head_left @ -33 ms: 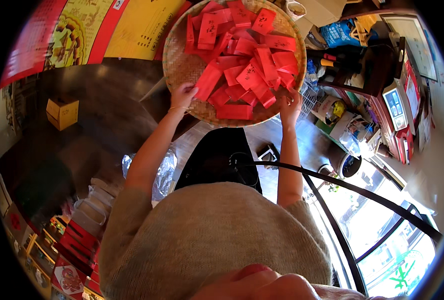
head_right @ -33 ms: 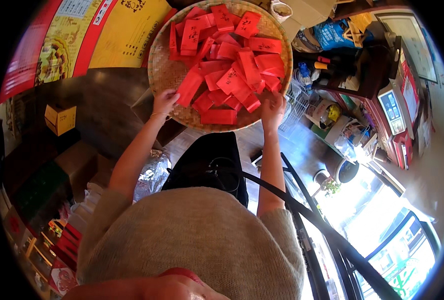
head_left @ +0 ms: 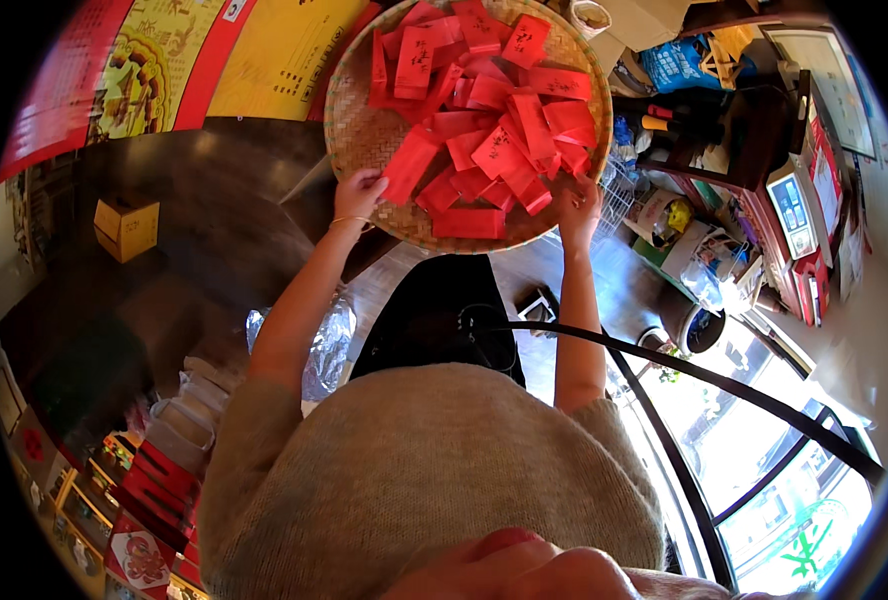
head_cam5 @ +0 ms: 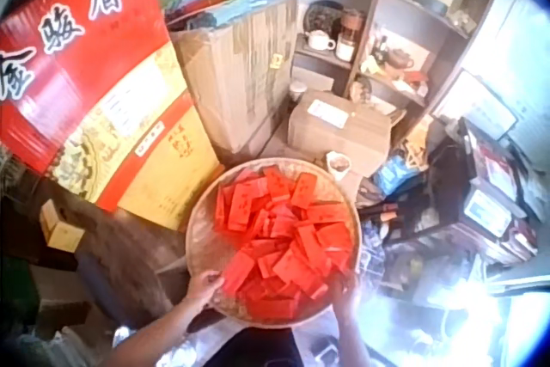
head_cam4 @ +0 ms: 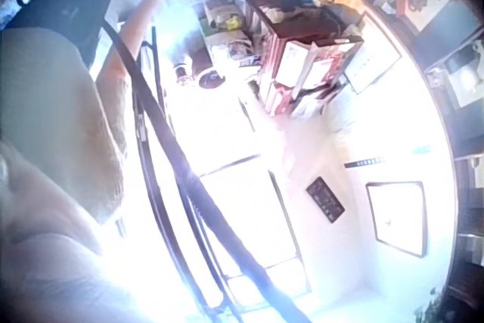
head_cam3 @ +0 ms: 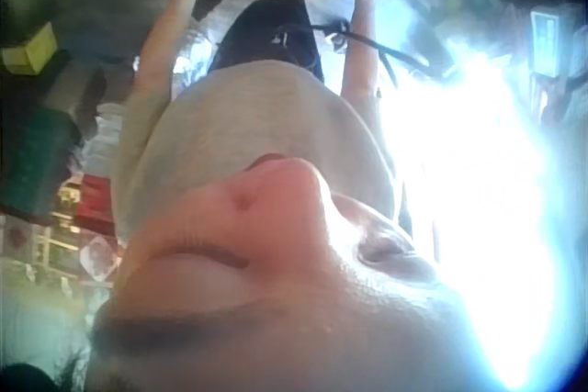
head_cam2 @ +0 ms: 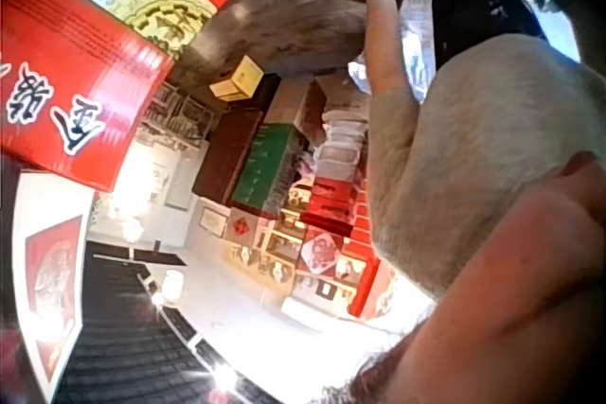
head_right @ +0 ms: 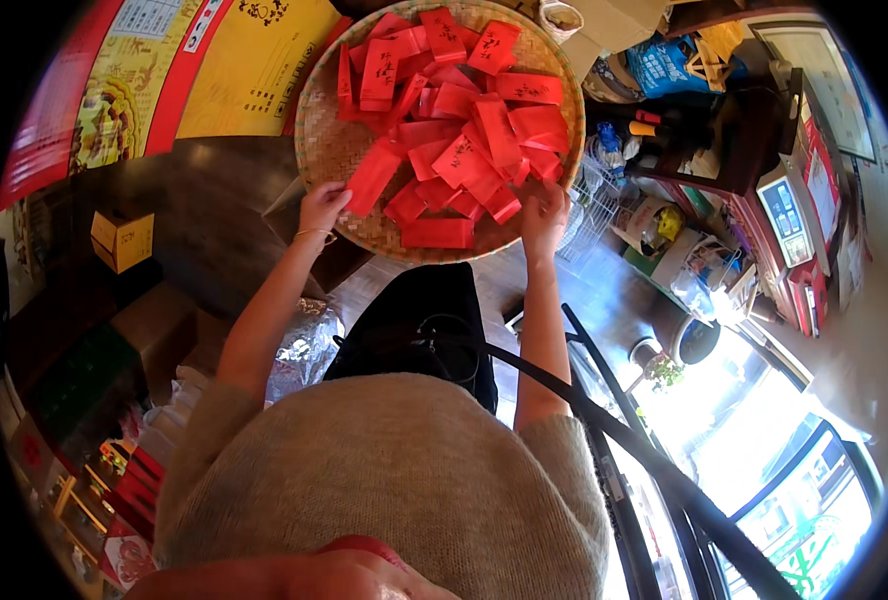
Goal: The person arranges red envelopes in a circular pattern inside a box and transfers them to a woven basket. They also handle stacks of red boxes and plastic-wrapped items, moving them around the workspace.
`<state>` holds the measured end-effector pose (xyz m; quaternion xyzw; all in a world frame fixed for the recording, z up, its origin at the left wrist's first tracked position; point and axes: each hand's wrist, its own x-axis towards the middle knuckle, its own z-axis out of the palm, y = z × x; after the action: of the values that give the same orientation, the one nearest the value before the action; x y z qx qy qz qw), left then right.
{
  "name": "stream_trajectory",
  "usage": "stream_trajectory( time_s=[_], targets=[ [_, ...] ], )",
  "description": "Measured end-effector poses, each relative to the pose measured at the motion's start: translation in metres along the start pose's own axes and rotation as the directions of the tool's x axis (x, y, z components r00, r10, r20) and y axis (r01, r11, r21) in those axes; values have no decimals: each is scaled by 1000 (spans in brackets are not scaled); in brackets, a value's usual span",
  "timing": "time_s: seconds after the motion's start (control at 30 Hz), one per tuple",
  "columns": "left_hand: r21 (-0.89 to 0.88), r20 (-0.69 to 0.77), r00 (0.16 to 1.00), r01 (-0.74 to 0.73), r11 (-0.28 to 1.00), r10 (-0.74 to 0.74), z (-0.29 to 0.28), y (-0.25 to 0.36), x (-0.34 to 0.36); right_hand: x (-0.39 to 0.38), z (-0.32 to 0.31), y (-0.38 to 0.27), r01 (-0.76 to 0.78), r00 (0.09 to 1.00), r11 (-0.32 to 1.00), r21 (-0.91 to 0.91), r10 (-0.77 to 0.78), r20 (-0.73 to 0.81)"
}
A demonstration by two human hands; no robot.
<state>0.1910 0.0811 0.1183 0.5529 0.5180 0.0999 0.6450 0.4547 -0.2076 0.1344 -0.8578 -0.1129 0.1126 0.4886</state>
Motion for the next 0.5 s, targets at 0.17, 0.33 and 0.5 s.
stream_trajectory(
  time_s=[0.17, 0.33, 0.5],
  targets=[
    [-17, -44, 998, 47, 999, -48, -37, 3, -21, 7, 15, -1, 112, 994, 989, -99, -112, 8],
    [118, -68, 996, -57, 991, 65, -42, 3, -26, 20, 37, -16, 224, 974, 966, -130, -227, -13],
    [375, -39, 979, -170, 911, 199, -36, 13, -20, 31, 59, -43, 326, 941, 876, -355, -338, 31]
  ],
)
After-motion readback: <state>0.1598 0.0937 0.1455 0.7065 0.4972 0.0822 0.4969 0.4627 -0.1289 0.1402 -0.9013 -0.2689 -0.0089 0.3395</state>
